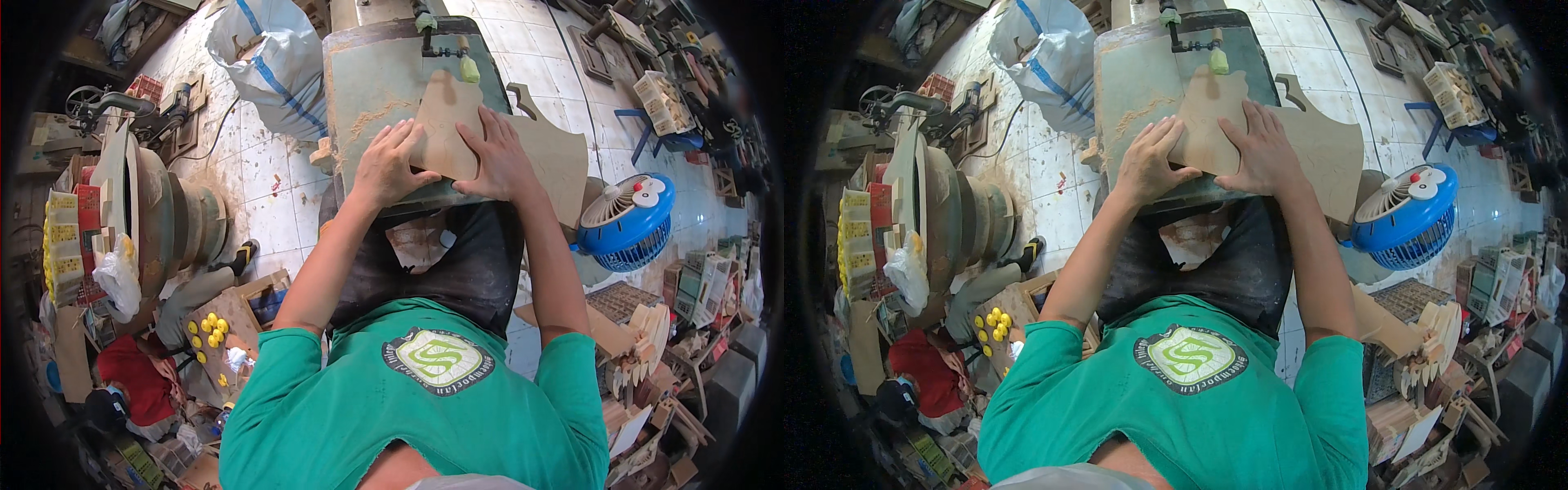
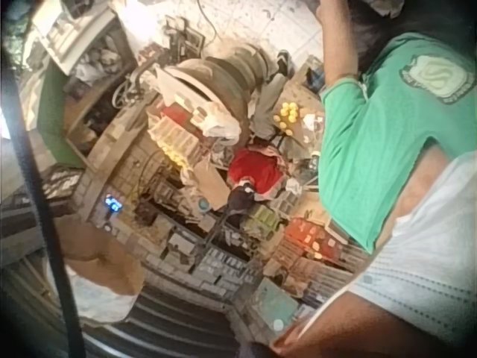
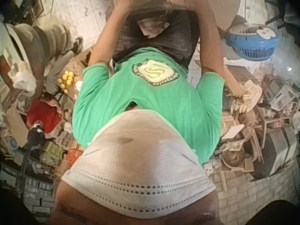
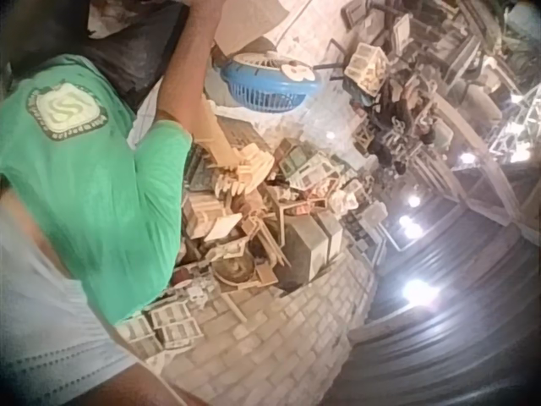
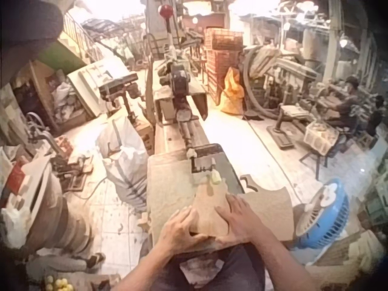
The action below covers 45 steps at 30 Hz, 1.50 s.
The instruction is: Cutting a wooden board into a complex shape using a scroll saw.
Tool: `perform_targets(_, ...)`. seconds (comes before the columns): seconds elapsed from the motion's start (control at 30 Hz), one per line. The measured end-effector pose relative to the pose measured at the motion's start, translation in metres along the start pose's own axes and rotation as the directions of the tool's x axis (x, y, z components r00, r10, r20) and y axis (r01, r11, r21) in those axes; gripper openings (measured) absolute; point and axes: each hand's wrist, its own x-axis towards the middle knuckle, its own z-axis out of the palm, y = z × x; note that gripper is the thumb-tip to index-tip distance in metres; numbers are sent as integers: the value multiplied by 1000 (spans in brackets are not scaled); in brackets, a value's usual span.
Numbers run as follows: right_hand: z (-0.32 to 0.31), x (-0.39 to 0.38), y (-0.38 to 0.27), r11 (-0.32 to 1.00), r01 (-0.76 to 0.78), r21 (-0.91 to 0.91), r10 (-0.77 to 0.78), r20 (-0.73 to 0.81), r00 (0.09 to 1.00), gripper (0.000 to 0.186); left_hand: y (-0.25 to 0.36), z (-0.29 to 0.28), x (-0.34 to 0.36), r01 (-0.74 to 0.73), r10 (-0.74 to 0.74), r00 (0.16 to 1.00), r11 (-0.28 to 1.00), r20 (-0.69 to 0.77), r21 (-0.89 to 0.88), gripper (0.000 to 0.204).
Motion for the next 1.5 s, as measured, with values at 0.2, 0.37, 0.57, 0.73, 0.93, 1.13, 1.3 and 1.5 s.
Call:
perform_targets(0.2, 0, 3, 4, 1000, 21, -4, -21, -8, 1000, 103, -1, 2, 1, 1, -1, 1000, 1000, -5, 17, 92)
perform_targets(0.37, -1, 5, 7, 999, 37, -39, -37, 0, 999, 105, -1, 4, 2, 1, -1, 1000, 1000, -25, 25, 92)
perform_targets(0.57, 0, 5, 11, 999, 41, -32, -41, 8, 999, 106, -4, 6, 2, -12, 14, 999, 998, -40, 56, 91)
perform_targets(0.73, 0, 6, 13, 998, 54, -19, -54, 2, 999, 104, -4, 8, 2, -1, 4, 999, 998, -44, 64, 90)
perform_targets(0.93, -1, 7, 13, 997, 73, -14, -73, -14, 997, 102, -3, 7, 2, 1, 1, 999, 998, -42, 65, 89)
perform_targets(1.13, -1, 7, 13, 997, 72, -6, -72, -14, 997, 101, -3, 8, 3, 0, 2, 999, 999, -41, 53, 88)
perform_targets(1.3, 0, 8, 12, 998, 63, -8, -63, -17, 998, 101, -4, 7, 3, -1, 3, 999, 999, -35, 38, 89)
perform_targets(1.5, 0, 8, 11, 998, 66, -11, -66, -25, 998, 99, -5, 6, 4, -5, 5, 1000, 1000, -26, -3, 88)
